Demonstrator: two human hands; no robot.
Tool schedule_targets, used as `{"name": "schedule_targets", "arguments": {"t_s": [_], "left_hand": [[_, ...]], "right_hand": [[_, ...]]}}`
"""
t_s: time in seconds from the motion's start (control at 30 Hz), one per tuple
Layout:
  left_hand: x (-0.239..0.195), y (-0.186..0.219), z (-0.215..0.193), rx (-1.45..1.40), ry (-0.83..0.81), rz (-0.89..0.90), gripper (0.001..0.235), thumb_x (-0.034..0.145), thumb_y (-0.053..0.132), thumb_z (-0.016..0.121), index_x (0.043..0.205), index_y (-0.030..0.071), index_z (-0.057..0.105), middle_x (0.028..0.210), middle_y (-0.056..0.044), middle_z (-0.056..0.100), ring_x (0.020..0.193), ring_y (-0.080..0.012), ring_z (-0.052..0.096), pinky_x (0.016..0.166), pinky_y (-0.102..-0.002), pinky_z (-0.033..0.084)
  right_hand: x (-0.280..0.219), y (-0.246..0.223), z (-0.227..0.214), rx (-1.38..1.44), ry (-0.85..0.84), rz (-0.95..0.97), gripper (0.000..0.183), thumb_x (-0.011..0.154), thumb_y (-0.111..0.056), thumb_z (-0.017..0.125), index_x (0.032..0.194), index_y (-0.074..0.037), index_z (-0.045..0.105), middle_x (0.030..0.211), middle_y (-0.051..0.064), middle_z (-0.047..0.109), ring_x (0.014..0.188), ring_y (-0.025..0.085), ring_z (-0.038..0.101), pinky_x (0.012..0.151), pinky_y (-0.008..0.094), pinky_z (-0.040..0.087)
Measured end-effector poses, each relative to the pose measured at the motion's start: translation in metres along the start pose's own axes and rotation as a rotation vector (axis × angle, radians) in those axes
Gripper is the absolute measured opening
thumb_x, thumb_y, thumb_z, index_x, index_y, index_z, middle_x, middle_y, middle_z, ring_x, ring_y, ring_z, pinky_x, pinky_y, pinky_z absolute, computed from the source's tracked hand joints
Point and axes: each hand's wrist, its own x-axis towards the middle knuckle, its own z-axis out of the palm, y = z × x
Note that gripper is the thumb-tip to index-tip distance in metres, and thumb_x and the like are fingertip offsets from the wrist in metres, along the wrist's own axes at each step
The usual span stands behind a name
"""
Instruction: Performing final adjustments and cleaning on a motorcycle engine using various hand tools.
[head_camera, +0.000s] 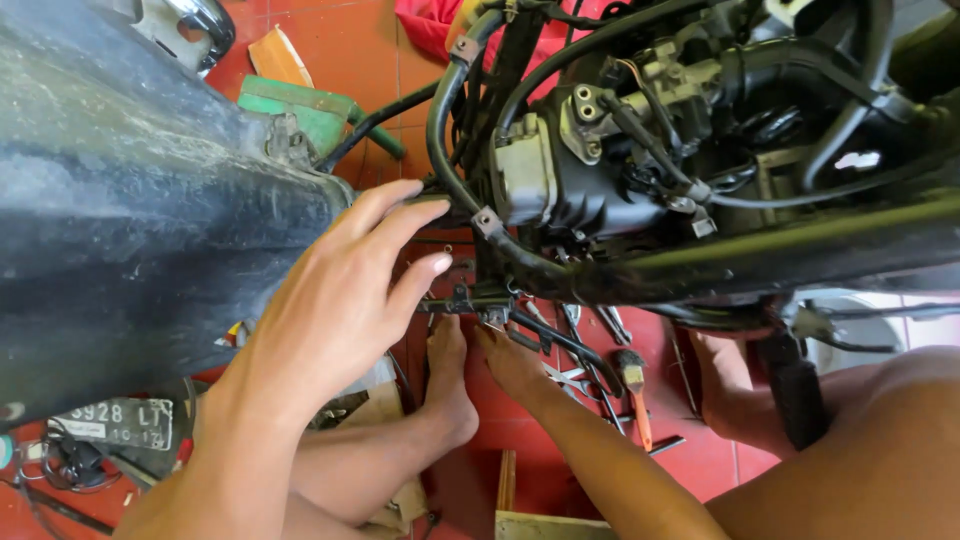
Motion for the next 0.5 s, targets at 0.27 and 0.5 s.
{"name": "schedule_targets", "arguments": {"t_s": [0.27,0.5], "left_hand": [[-0.013,-0.034,-0.011,0.078,0.026,-0.052,0.047,0.098,0.025,0.059,0.141,0.007,0.055,0.151,-0.016,0.050,0.129,-0.0366,0.056,0.093,-0.052,0.048],[-0.013,-0.028,-0.015,0.064,0.043,0.016,0.046,0.099,0.029,0.059,0.141,0.009,0.057,0.149,-0.012,0.054,0.126,-0.0347,0.058,0.091,-0.052,0.049]], "right_hand": [[0.032,-0.011,0.042,-0.182,0.101,-0.130,0.042,0.093,-0.020,0.061,0.134,-0.010,0.065,0.136,0.009,0.060,0.130,0.025,0.049,0.125,0.039,0.026],[0.030,-0.008,0.002,-0.233,-0.102,-0.111,0.045,0.096,-0.024,0.061,0.139,-0.010,0.061,0.139,0.014,0.058,0.128,0.024,0.055,0.105,0.032,0.047]]}}
